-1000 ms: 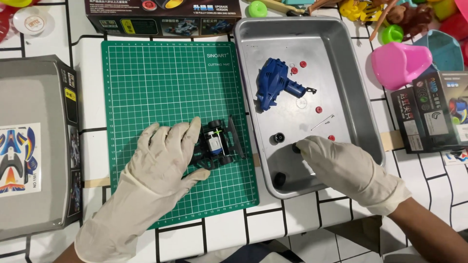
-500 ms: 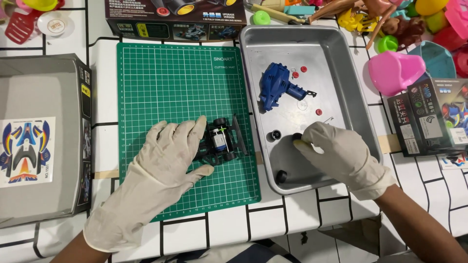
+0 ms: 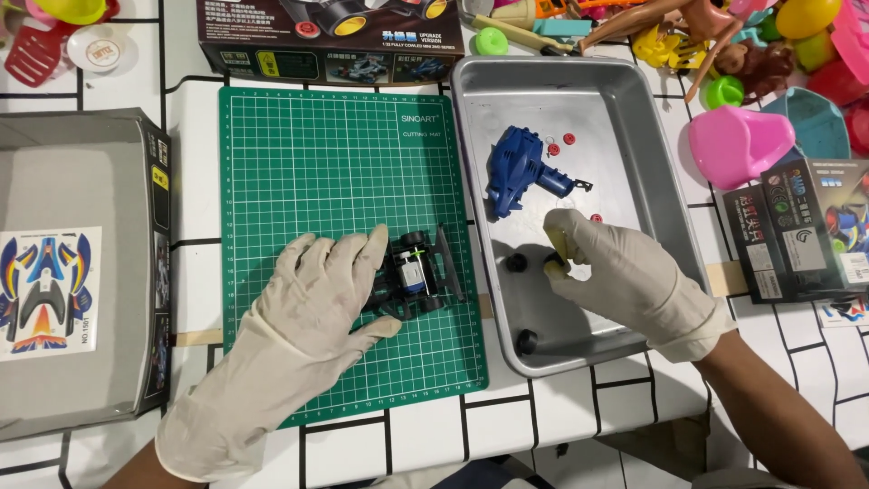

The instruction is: Assembling a small plastic toy car model on a cutting mat, fitting internal components like gears and axles.

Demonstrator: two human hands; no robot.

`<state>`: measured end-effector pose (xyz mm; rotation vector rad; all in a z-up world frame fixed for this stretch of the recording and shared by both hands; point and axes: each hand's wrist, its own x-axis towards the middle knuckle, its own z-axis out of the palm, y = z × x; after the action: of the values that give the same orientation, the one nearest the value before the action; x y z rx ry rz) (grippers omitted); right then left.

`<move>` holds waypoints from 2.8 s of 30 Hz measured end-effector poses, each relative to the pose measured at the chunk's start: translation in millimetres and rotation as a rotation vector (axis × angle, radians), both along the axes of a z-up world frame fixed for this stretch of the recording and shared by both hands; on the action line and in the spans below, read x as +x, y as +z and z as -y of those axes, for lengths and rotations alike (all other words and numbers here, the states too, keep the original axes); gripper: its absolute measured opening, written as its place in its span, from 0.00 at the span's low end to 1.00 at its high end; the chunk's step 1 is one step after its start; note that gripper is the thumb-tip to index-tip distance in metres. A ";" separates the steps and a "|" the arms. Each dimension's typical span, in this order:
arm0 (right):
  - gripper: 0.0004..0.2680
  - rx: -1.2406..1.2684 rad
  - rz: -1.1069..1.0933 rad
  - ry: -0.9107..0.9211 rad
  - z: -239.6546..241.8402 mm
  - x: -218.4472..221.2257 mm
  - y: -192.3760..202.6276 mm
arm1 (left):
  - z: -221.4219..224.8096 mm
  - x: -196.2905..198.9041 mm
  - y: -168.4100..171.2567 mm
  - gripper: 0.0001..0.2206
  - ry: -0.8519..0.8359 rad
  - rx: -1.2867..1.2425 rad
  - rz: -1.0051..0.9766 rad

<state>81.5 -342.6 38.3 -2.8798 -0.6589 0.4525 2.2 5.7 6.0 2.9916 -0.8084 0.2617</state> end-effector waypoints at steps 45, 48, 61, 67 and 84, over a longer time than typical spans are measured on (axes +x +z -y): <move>0.04 0.423 0.187 0.383 -9.6 -0.3 -29.3 | 0.3 3.9 -3.4 0.42 0.005 0.025 -0.002; 0.06 0.367 0.295 0.343 -8.7 0.2 -29.1 | -0.6 4.4 1.0 0.42 0.000 -0.005 -0.024; 0.06 0.217 0.406 0.386 -2.8 -30.7 -31.4 | 0.0 3.7 0.6 0.41 0.010 0.038 0.012; 0.10 0.241 0.406 0.435 -5.1 -36.3 -31.3 | 0.2 3.0 1.4 0.40 0.010 0.026 0.020; 0.20 0.388 0.113 0.073 -4.3 -23.9 -16.3 | 0.2 1.5 1.8 0.41 0.003 0.013 0.021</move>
<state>57.6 -338.4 22.0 -2.5328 -0.7744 0.1480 3.7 5.5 7.8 3.0078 -0.8107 0.2890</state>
